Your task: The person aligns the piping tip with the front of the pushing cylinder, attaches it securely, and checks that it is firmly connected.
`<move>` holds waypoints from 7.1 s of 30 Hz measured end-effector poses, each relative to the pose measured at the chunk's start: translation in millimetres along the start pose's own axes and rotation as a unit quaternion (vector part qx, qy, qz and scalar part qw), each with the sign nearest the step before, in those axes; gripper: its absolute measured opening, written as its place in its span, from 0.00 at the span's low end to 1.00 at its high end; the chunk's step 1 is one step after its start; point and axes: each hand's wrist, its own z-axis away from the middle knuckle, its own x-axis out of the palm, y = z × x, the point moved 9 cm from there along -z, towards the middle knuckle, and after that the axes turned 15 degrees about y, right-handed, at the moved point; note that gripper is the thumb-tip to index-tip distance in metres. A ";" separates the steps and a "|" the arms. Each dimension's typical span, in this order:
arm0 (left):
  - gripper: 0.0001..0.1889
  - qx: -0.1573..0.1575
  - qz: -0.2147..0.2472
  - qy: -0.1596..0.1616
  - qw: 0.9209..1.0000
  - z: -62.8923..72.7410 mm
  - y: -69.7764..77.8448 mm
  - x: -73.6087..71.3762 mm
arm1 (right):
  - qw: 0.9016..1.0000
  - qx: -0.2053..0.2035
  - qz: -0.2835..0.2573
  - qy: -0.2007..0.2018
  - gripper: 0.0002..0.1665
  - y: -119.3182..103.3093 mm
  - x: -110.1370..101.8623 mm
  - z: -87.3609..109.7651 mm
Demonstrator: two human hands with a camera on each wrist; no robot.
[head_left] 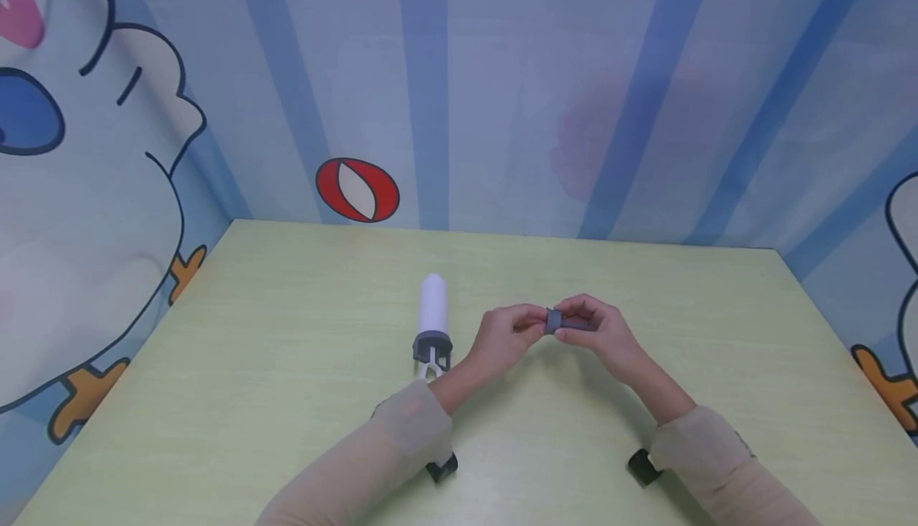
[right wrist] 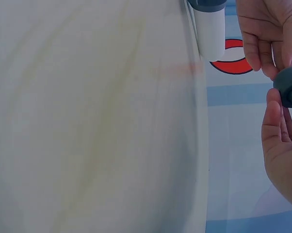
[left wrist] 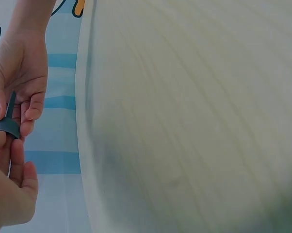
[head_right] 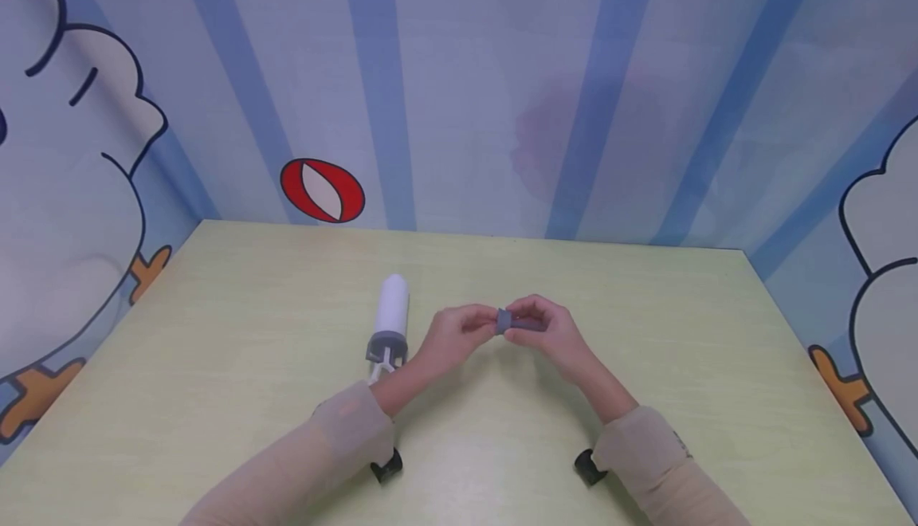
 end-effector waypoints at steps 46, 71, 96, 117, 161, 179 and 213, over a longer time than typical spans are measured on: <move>0.09 0.007 -0.080 -0.029 0.996 -7.6 -11.4 -59.8 | 0.996 0.040 0.066 -0.039 0.25 8.6 5.8 0.5; 0.25 -0.013 -0.274 0.021 0.961 -31.6 -45.4 -109.6 | 0.996 0.034 0.078 -0.034 0.25 11.8 -3.0 0.7; 0.36 -0.136 -0.293 0.031 0.946 -29.2 -77.7 -115.4 | 0.996 0.028 0.076 -0.037 0.25 10.5 -6.2 0.3; 0.35 -0.146 -0.251 -0.013 0.957 -27.3 -64.8 -109.6 | 0.995 0.026 0.081 -0.046 0.24 7.4 -5.2 -4.1; 0.30 0.025 -0.188 -0.271 0.944 2.9 -20.4 -46.9 | 0.990 0.029 0.101 -0.093 0.22 9.8 12.4 -0.8; 0.29 0.026 -0.180 -0.289 0.940 8.8 -20.2 -34.5 | 0.989 0.006 0.097 -0.111 0.20 5.2 27.8 0.6; 0.30 0.087 -0.231 -0.280 0.928 13.9 -3.8 -34.5 | 0.984 -0.002 0.116 -0.133 0.20 3.0 31.0 3.9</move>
